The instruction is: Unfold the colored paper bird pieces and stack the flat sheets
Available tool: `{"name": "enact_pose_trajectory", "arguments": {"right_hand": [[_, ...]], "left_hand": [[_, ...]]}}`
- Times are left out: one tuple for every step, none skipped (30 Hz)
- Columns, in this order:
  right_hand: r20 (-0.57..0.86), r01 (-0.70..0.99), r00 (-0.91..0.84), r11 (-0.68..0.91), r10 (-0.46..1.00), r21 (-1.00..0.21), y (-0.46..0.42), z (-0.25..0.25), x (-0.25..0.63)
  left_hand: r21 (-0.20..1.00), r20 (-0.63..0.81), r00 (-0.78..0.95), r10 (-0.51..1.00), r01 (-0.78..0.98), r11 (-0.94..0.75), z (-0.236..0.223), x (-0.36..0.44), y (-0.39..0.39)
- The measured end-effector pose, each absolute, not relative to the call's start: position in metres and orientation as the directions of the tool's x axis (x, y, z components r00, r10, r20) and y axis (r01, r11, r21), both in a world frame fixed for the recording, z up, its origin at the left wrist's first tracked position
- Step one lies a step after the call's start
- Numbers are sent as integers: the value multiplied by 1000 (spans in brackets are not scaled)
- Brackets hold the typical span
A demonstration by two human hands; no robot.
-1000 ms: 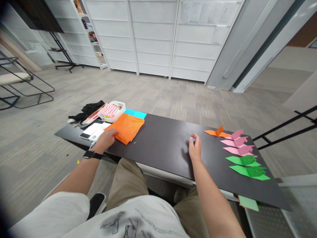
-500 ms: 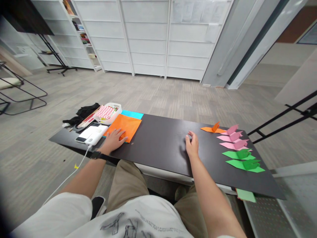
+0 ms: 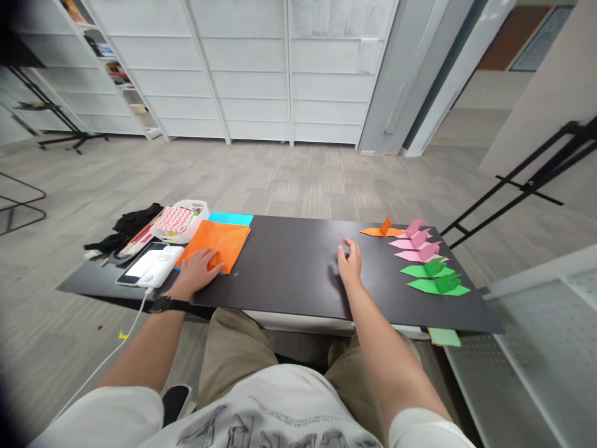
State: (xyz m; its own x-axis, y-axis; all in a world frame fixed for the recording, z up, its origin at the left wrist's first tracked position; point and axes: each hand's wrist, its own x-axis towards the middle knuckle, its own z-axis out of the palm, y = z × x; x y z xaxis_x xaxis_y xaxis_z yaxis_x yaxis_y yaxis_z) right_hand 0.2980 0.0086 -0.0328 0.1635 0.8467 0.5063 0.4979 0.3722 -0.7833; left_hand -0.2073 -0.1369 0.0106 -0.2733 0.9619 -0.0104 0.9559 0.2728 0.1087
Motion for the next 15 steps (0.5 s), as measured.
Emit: {"name": "enact_pose_trajectory", "arguments": {"right_hand": [[518,515,211,356,829,-780,10,-31,303],[529,538,263,332,806,-774,13,-29,311],[539,565,319,300,780,-769,16,-26,320],[542,593,370,258,754,-763,21,-23,330],[541,619,416,209,731,-757,28,-19,342],[534,643,449,156,716,-750,35,-14,353],[519,664,466,105,716,-741,43,-10,364],[495,681,473,54,729,-730,51,-5,374],[459,699,465,5,757,-715,60,0,383],[413,719,445,-42,795,-694,68,5,390],[359,737,417,-80,835,-671,76,10,396],[311,752,388,-102,868,-651,83,14,400],[283,761,361,-105,888,-641,89,19,404],[265,767,335,-98,904,-634,94,23,407],[259,769,312,-83,914,-633,97,26,408]], "left_hand": [[102,-4,-272,962,957,271,10,-208,-136],[97,6,-264,964,960,262,10,-209,-136],[94,22,-251,968,964,248,11,-210,-135],[95,42,-242,969,967,237,11,-210,-134],[103,69,-226,972,970,218,12,-210,-133],[120,103,-212,972,972,200,13,-209,-131],[143,139,-200,970,973,180,15,-207,-129],[172,178,-187,966,973,157,18,-204,-127],[204,220,-173,960,971,128,21,-199,-125],[237,262,-153,953,967,90,24,-193,-122],[269,305,-125,944,962,40,27,-185,-119],[300,345,-91,934,954,-18,30,-177,-116],[329,382,-54,923,941,-81,34,-167,-114],[356,411,-18,911,924,-142,37,-157,-111],[381,434,12,901,904,-195,40,-147,-109]]}}
